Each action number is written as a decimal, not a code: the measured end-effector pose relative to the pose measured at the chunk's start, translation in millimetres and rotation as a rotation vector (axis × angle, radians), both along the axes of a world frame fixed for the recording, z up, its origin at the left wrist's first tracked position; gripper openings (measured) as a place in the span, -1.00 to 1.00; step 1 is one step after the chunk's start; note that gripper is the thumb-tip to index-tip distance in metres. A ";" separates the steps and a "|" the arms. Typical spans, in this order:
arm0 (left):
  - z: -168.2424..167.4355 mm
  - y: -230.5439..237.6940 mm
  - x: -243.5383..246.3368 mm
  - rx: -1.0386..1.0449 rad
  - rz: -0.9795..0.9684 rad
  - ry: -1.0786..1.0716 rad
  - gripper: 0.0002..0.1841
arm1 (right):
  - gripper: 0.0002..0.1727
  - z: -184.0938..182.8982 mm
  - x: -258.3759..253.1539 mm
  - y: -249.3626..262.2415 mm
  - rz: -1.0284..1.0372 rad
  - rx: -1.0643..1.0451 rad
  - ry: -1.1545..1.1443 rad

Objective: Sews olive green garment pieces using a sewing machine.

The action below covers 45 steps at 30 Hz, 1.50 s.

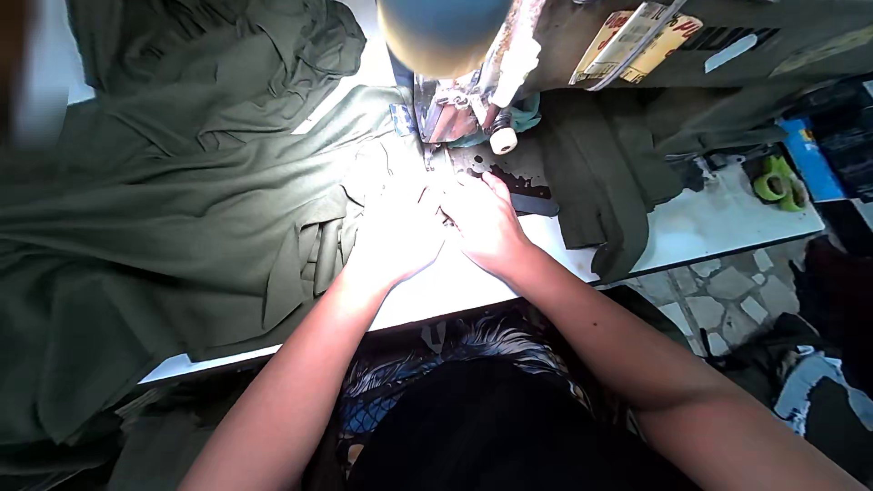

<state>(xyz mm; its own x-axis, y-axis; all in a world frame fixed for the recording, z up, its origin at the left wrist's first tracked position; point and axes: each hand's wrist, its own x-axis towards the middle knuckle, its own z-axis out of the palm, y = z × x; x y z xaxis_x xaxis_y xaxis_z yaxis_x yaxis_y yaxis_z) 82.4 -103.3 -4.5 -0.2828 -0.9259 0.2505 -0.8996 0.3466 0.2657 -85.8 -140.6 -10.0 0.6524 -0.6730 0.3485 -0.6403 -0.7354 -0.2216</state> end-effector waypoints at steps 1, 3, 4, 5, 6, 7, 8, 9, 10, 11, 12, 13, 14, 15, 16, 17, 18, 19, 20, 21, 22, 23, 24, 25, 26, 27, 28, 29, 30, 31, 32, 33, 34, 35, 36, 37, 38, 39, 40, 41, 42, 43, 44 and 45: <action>0.1 -2.3 0.1 0.002 0.011 -0.004 -0.51 | -0.68 0.5 0.9 -1.9 -0.003 0.009 -0.001; 2.5 -5.8 0.2 0.028 0.034 -0.009 -0.51 | -0.69 0.5 2.7 -5.8 -0.011 0.020 -0.003; 2.4 -7.3 0.4 0.024 0.041 -0.008 -0.51 | -0.71 0.0 3.5 -7.7 -0.013 0.015 -0.002; 1.9 -8.6 0.8 0.017 0.040 -0.005 -0.50 | -0.70 -0.2 4.2 -9.0 -0.018 0.012 0.005; 1.0 -10.1 1.2 0.001 0.036 -0.004 -0.50 | -0.71 -0.1 5.0 -10.3 -0.026 0.008 0.013; -0.2 -12.0 1.7 -0.023 0.033 -0.001 -0.51 | -0.71 1.1 6.3 -11.6 -0.040 0.025 0.035; -0.5 -13.6 1.9 -0.029 0.034 0.000 -0.52 | -0.70 2.6 7.5 -13.1 -0.051 0.052 0.059; -1.7 -15.2 2.2 -0.036 0.040 -0.005 -0.52 | -0.69 3.1 8.6 -14.4 -0.059 0.068 0.070; -1.8 -15.7 2.1 -0.038 0.047 -0.008 -0.52 | -0.67 3.8 8.9 -14.8 -0.063 0.086 0.083; -1.9 -15.2 1.6 -0.037 0.051 -0.010 -0.52 | -0.64 4.8 7.9 -14.2 -0.061 0.115 0.089; -1.9 -14.5 1.1 -0.044 0.049 -0.019 -0.53 | -0.62 7.4 5.4 -12.8 -0.050 0.158 0.093; -2.3 -14.2 1.1 -0.048 0.045 -0.033 -0.52 | -0.63 12.0 0.9 -10.2 -0.028 0.201 0.080; -3.7 -14.8 1.6 -0.056 0.044 -0.057 -0.50 | -0.64 17.1 -7.1 -5.7 0.007 0.220 0.032; -6.3 -16.1 2.4 -0.074 0.041 -0.079 -0.47 | -0.65 22.3 -19.4 0.6 0.049 0.201 -0.039; -7.9 -16.7 2.6 -0.071 0.043 -0.088 -0.46 | -0.65 30.5 -36.2 7.5 0.075 0.170 -0.114; -6.2 -16.4 2.4 -0.033 0.045 -0.103 -0.45 | -0.66 39.2 -58.1 12.0 0.072 0.110 -0.195; -5.2 -16.4 2.2 -0.003 0.052 -0.115 -0.44 | -0.67 46.8 -85.1 12.1 0.034 0.036 -0.270; -6.0 -16.6 2.6 -0.014 0.048 -0.116 -0.44 | -0.67 52.5 -115.3 7.7 -0.050 -0.041 -0.331; -7.0 -16.7 3.1 -0.029 0.041 -0.098 -0.45 | -0.64 56.2 -144.9 -0.3 -0.184 -0.112 -0.368; -6.8 -16.7 3.2 -0.028 0.037 -0.088 -0.46 | -0.60 57.1 -171.8 -10.5 -0.352 -0.154 -0.377; -5.6 -16.8 2.7 -0.019 0.036 -0.086 -0.46 | -0.55 53.7 -194.4 -21.9 -0.506 -0.165 -0.370; -3.1 -16.8 2.0 0.013 0.038 -0.094 -0.45 | -0.49 46.8 -211.5 -31.0 -0.622 -0.146 -0.332; -0.3 -16.3 1.4 0.046 0.041 -0.098 -0.44 | -0.45 36.8 -222.8 -36.2 -0.694 -0.123 -0.271; -0.1 -16.4 1.9 0.049 0.042 -0.100 -0.43 | -0.44 23.5 -228.4 -38.7 -0.735 -0.121 -0.221; -0.3 -16.5 2.5 0.038 0.040 -0.095 -0.44 | -0.41 9.2 -231.1 -39.3 -0.749 -0.159 -0.191; -0.2 -16.3 3.0 0.034 0.035 -0.088 -0.43 | -0.38 0.6 -232.0 -38.8 -0.754 -0.185 -0.177; 0.3 -16.2 3.4 0.025 0.032 -0.080 -0.44 | -0.37 -1.8 -231.2 -38.1 -0.750 -0.195 -0.167; 0.5 -16.3 3.8 0.004 0.024 -0.075 -0.46 | -0.37 -1.9 -230.6 -37.0 -0.742 -0.188 -0.162; 1.0 -16.9 4.2 0.013 0.018 -0.075 -0.46 | -0.38 -2.2 -231.1 -36.9 -0.730 -0.185 -0.174; 0.4 -18.4 4.7 0.001 0.011 -0.069 -0.47 | -0.38 -3.0 -232.8 -38.5 -0.715 -0.183 -0.198; -0.3 -19.0 4.5 -0.005 0.009 -0.061 -0.48 | -0.38 -4.2 -235.2 -39.6 -0.701 -0.181 -0.214; -0.9 -19.3 4.4 -0.013 0.009 -0.060 -0.48 | -0.39 -5.9 -237.1 -40.3 -0.687 -0.194 -0.225; -1.5 -19.9 4.7 -0.030 0.009 -0.061 -0.48 | -0.40 -7.4 -238.4 -40.9 -0.669 -0.210 -0.235; -0.9 -20.1 4.9 -0.026 0.007 -0.064 -0.48 | -0.41 -8.6 -239.1 -41.5 -0.655 -0.224 -0.244; 0.6 -19.9 5.1 -0.004 0.007 -0.067 -0.48 | -0.42 -8.9 -239.0 -41.8 -0.641 -0.238 -0.251; 1.1 -20.0 4.9 -0.018 0.007 -0.070 -0.48 | -0.42 -8.6 -238.0 -41.8 -0.631 -0.248 -0.255; 1.8 -20.2 4.7 -0.034 0.007 -0.074 -0.49 | -0.42 -8.0 -237.3 -41.6 -0.624 -0.250 -0.258; 3.2 -20.2 4.4 -0.025 0.013 -0.086 -0.48 | -0.44 -7.8 -236.7 -41.4 -0.628 -0.252 -0.250; 3.0 -20.3 4.4 -0.019 0.018 -0.091 -0.47 | -0.47 -6.4 -235.2 -39.6 -0.652 -0.226 -0.222; 2.4 -20.5 4.7 -0.008 0.020 -0.098 -0.45 | -0.50 -2.6 -232.3 -37.0 -0.687 -0.166 -0.173; 1.4 -20.7 4.9 -0.011 0.019 -0.102 -0.45 | -0.52 2.9 -228.4 -34.7 -0.716 -0.063 -0.121; 1.6 -20.4 4.8 -0.003 0.021 -0.104 -0.45 | -0.54 7.9 -225.0 -34.6 -0.743 0.053 -0.095; 2.6 -20.2 4.2 0.004 0.028 -0.106 -0.45 | -0.55 9.9 -223.3 -35.8 -0.758 0.109 -0.088; 4.3 -19.8 3.6 0.014 0.036 -0.111 -0.46 | -0.55 9.6 -222.7 -37.4 -0.768 0.128 -0.092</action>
<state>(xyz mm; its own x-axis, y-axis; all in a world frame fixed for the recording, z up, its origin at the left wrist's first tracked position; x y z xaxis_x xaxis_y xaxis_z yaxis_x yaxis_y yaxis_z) 86.0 -123.1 -0.2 -0.2748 -0.9391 0.2064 -0.9355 0.3107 0.1682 -308.5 -178.0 -0.4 -0.0401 -0.9627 0.2677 -0.9343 -0.0589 -0.3515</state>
